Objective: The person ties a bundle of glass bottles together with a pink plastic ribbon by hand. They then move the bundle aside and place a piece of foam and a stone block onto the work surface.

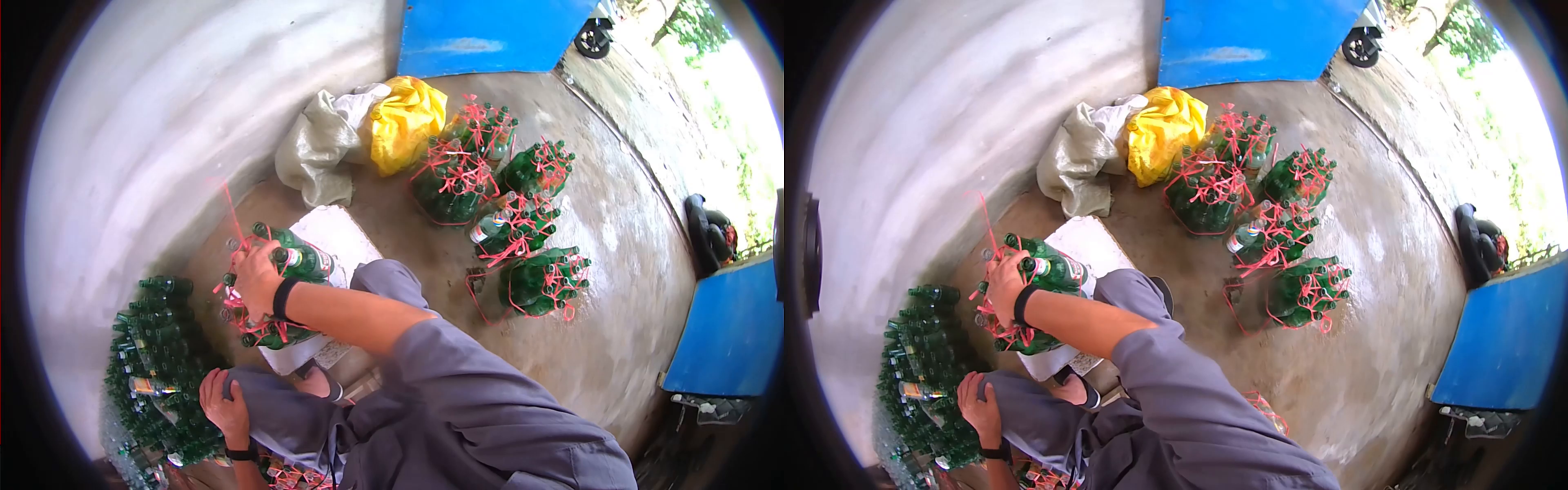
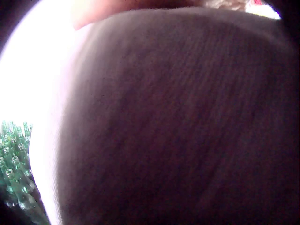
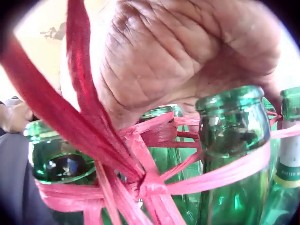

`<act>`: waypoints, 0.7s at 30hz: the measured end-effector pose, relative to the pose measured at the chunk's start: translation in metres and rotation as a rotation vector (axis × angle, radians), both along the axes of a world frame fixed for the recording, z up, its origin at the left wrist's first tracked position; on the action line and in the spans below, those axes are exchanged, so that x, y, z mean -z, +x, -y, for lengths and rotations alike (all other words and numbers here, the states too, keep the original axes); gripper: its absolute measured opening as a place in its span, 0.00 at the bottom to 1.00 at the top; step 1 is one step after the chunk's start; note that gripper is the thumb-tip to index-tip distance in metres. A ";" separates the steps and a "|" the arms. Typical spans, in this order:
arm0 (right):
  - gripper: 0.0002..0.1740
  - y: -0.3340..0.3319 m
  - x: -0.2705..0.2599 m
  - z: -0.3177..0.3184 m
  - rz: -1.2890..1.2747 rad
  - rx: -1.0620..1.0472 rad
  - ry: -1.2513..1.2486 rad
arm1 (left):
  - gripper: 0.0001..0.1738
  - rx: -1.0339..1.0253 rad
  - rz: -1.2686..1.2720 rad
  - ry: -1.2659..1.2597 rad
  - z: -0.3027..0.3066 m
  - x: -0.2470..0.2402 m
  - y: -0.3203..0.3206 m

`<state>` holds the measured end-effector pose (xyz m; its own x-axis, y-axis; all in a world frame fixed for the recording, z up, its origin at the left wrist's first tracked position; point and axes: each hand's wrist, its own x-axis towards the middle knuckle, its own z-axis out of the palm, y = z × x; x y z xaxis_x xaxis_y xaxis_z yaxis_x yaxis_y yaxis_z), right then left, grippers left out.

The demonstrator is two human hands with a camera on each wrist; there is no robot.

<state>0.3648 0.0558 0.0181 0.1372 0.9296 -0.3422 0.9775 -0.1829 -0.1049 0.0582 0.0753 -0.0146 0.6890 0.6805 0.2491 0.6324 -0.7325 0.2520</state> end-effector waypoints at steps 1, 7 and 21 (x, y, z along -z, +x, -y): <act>0.47 0.000 0.000 -0.002 0.004 -0.014 0.000 | 0.17 0.005 -0.002 0.003 0.000 -0.001 0.000; 0.44 0.004 0.003 -0.007 -0.023 -0.075 -0.005 | 0.16 -0.021 0.007 -0.016 -0.001 -0.004 -0.003; 0.36 0.012 0.001 0.014 -0.040 -0.009 0.123 | 0.09 0.019 0.139 -0.109 -0.024 -0.008 -0.022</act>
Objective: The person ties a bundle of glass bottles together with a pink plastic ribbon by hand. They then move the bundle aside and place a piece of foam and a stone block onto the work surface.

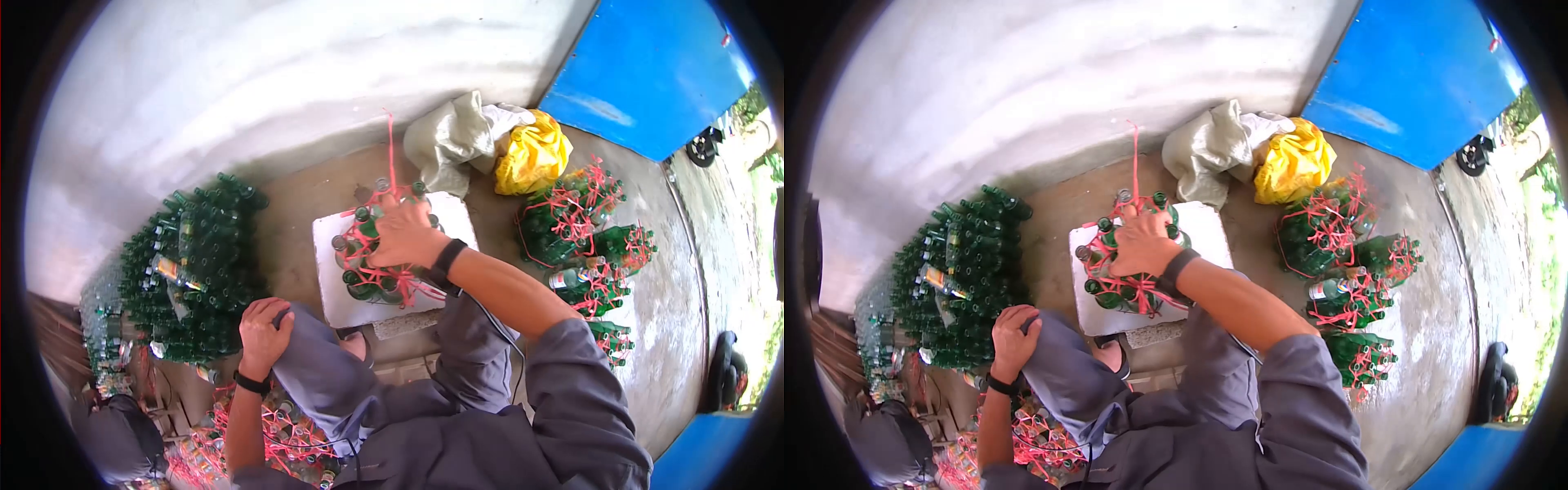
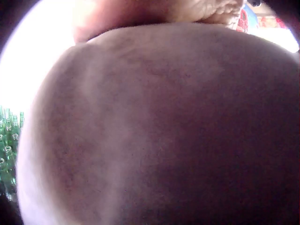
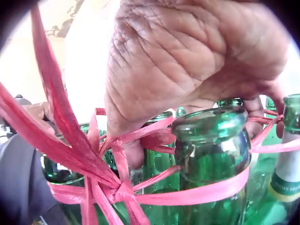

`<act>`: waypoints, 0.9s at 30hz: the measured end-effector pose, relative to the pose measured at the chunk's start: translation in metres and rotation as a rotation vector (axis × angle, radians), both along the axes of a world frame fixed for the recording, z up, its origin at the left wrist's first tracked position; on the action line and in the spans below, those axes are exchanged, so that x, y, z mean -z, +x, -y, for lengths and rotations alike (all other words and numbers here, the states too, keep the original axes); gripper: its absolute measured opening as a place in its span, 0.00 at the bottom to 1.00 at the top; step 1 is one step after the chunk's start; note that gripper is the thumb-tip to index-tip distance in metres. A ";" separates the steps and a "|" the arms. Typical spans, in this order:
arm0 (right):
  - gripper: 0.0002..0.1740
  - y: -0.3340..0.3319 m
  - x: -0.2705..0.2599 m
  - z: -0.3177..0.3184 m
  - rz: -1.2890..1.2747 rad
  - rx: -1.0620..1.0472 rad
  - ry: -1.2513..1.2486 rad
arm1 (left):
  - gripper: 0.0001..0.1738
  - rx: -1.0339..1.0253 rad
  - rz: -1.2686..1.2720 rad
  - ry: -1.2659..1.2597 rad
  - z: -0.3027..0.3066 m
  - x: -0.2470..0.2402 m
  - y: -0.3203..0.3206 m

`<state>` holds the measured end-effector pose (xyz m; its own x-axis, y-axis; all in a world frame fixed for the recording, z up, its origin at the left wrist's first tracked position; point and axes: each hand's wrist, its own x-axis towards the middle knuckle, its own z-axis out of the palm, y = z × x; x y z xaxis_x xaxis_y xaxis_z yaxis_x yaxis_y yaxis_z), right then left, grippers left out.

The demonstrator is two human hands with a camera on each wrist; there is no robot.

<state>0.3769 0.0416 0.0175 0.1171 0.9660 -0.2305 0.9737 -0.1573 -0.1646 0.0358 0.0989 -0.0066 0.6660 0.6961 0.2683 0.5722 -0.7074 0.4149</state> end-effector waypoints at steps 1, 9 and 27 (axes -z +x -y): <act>0.36 0.001 0.001 -0.001 -0.002 -0.010 0.002 | 0.09 0.014 -0.013 0.002 -0.001 -0.001 0.001; 0.36 0.029 0.016 0.000 -0.173 0.060 0.037 | 0.09 0.017 0.004 -0.037 -0.003 -0.001 0.007; 0.38 0.161 -0.005 0.076 -0.062 0.426 0.060 | 0.10 -0.019 0.023 -0.131 0.000 -0.004 0.027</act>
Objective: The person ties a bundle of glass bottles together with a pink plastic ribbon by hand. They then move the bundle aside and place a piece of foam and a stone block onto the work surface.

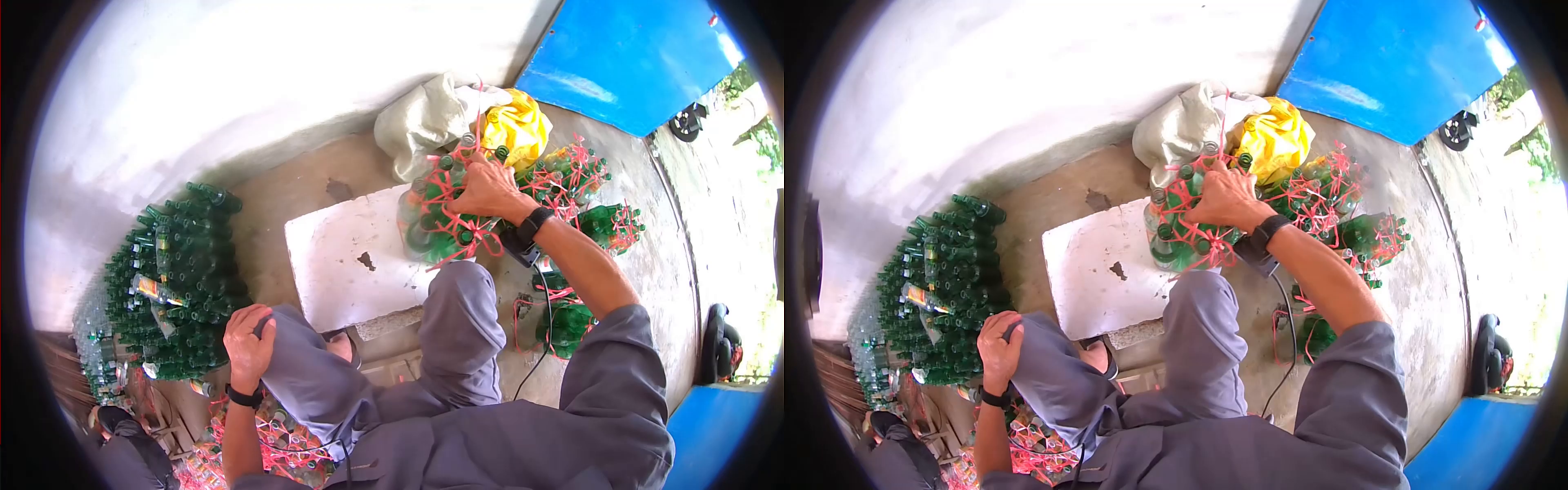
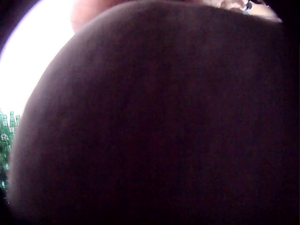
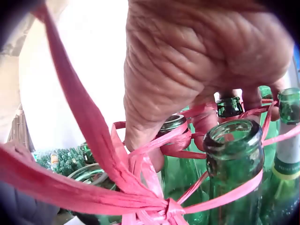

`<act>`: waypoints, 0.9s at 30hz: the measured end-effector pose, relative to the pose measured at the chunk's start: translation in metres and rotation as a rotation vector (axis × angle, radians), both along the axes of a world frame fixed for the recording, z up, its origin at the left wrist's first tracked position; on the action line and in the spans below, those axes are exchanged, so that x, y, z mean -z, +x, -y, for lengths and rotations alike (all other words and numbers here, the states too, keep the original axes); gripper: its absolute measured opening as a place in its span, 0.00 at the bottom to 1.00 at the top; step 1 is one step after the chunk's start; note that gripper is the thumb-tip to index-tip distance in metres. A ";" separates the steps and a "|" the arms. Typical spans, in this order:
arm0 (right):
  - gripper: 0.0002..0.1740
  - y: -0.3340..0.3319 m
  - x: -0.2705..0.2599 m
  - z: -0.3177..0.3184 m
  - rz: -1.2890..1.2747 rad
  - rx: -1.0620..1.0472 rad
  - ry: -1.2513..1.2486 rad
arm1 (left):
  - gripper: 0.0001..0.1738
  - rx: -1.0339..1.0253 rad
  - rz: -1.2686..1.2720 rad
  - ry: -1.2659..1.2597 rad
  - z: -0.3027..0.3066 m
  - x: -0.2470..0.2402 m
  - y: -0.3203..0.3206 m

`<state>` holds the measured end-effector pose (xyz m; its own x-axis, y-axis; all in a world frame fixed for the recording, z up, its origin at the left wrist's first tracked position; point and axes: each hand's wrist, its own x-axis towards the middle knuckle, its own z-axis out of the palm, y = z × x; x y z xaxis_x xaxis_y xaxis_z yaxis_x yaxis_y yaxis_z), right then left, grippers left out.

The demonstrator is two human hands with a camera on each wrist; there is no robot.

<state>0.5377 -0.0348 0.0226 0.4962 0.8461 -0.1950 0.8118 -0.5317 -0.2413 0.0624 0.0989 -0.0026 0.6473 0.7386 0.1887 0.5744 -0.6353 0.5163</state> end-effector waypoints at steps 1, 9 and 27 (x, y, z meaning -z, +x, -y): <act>0.38 0.006 -0.001 0.007 0.000 0.009 -0.001 | 0.10 0.009 0.000 -0.001 0.000 -0.001 0.001; 0.31 0.042 -0.002 0.079 -0.060 0.025 0.022 | 0.10 -0.017 -0.039 -0.015 0.003 0.000 0.009; 0.26 0.021 0.001 0.230 -0.062 0.110 0.107 | 0.10 -0.007 -0.087 0.062 0.011 0.006 0.013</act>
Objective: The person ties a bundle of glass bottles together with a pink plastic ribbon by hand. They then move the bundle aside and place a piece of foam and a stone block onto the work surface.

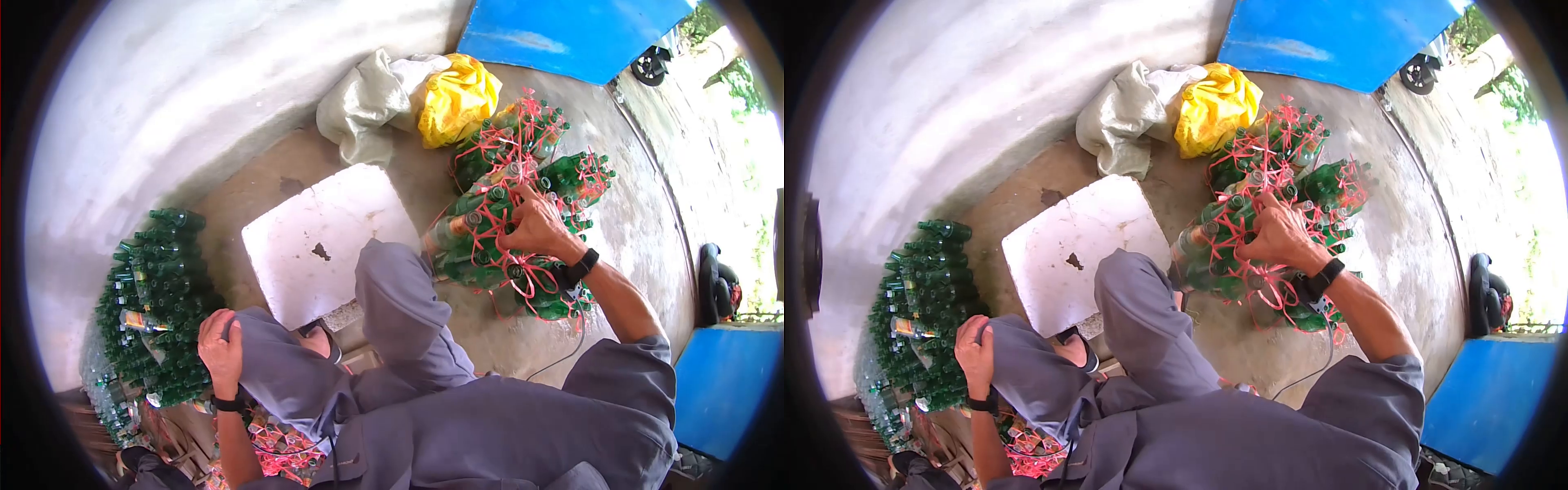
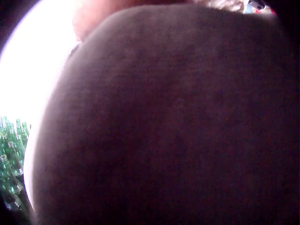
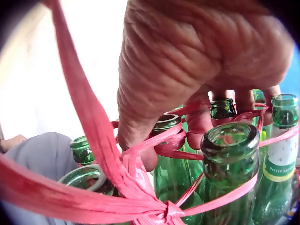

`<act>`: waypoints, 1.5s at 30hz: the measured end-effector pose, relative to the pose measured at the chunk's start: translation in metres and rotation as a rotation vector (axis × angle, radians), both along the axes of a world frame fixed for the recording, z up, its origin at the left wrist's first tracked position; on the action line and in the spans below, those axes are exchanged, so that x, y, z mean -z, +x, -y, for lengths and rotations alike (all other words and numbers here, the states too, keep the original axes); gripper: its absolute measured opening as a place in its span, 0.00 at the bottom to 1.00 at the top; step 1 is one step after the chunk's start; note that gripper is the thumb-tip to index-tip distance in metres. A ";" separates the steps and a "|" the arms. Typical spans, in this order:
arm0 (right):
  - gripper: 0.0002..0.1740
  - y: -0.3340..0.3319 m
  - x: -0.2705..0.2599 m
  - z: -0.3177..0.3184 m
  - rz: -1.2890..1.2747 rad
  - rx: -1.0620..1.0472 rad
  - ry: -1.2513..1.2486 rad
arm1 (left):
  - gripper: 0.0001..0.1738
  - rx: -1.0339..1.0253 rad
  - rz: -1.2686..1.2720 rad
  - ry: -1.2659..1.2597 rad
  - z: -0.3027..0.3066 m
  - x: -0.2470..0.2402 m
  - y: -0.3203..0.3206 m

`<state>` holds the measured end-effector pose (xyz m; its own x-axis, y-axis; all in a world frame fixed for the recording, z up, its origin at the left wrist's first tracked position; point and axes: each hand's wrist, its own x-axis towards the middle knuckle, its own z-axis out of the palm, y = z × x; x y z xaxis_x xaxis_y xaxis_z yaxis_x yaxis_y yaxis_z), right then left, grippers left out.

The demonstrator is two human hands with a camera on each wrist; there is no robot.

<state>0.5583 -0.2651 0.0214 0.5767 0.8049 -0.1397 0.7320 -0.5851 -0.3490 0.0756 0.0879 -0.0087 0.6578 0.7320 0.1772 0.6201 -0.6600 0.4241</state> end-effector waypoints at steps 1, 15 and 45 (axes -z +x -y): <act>0.25 0.000 0.005 0.008 -0.076 0.029 0.000 | 0.10 0.005 -0.003 -0.003 0.000 0.002 -0.001; 0.22 -0.069 0.047 0.083 0.043 -0.033 -0.107 | 0.12 0.004 -0.020 0.052 0.001 0.007 -0.003; 0.23 -0.098 0.168 0.158 -0.019 -0.134 -0.308 | 0.13 0.061 -0.068 0.104 0.003 0.014 0.007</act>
<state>0.4601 -0.4234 -0.1462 0.4633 0.7918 -0.3982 0.8047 -0.5640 -0.1853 0.0829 0.0852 -0.0225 0.7133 0.6707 0.2035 0.6027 -0.7352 0.3102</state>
